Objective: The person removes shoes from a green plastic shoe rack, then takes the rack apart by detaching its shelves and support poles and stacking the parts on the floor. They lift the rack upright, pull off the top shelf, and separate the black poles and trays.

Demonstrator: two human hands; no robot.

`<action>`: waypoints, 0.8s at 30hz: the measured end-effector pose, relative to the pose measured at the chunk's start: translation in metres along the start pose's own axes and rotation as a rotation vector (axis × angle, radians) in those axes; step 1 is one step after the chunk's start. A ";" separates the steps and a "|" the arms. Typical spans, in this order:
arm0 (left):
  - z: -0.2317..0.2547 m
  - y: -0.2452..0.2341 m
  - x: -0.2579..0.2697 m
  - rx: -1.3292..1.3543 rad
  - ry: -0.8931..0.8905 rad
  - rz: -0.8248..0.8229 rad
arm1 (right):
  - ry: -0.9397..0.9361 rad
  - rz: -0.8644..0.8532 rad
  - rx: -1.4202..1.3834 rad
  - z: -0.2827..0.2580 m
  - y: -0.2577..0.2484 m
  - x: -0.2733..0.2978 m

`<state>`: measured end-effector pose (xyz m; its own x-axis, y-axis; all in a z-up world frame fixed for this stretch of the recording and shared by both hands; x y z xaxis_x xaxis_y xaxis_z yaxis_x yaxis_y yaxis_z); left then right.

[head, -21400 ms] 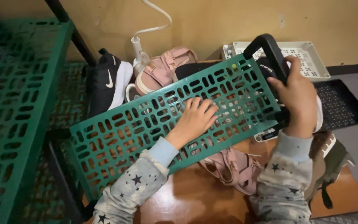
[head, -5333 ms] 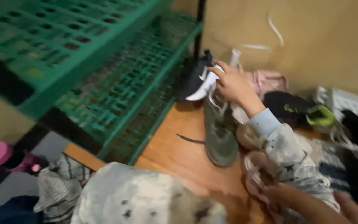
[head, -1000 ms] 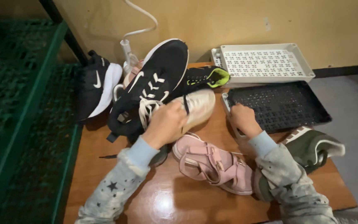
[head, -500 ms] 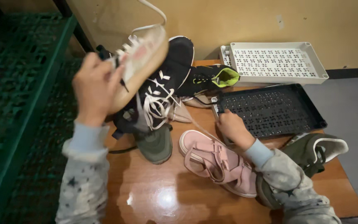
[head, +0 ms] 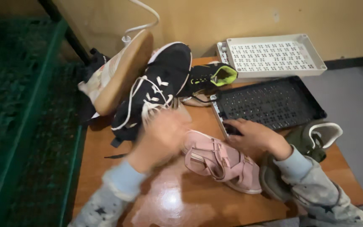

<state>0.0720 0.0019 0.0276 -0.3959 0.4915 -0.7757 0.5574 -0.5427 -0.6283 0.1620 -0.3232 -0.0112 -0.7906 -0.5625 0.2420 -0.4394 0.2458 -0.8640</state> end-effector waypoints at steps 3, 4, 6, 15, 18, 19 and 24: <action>0.045 0.050 0.002 0.178 0.014 -0.318 | -0.053 0.191 0.051 -0.007 0.008 -0.003; 0.046 0.062 0.007 0.168 0.003 -0.369 | -0.103 0.264 0.071 -0.007 0.012 -0.004; 0.046 0.083 0.020 0.140 -0.023 -0.470 | -0.166 0.296 0.130 -0.006 0.023 -0.005; 0.054 0.100 0.060 0.075 0.115 -0.173 | -0.224 0.456 -0.240 0.018 0.037 -0.022; 0.060 0.085 0.053 0.147 0.145 -0.083 | -0.241 0.624 -0.374 0.030 0.042 -0.026; 0.065 0.077 0.048 0.115 0.166 -0.058 | -0.229 0.683 -0.397 0.033 0.042 -0.028; 0.094 0.027 0.013 0.077 0.224 -0.055 | -0.104 0.785 -0.487 0.035 0.045 -0.033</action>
<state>0.0133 -0.0697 -0.0052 -0.2479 0.6557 -0.7132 0.4786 -0.5572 -0.6786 0.1832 -0.3211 -0.0731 -0.9053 -0.1569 -0.3948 0.0559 0.8773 -0.4767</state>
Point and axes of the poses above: each hand's wrist, its own x-axis away from the middle knuckle, its own y-axis out of the palm, z = x × y, the point moved 1 cm from there along -x, towards the middle knuckle, and after that the axes turned 5 degrees about -x, right-handed, at the moved point
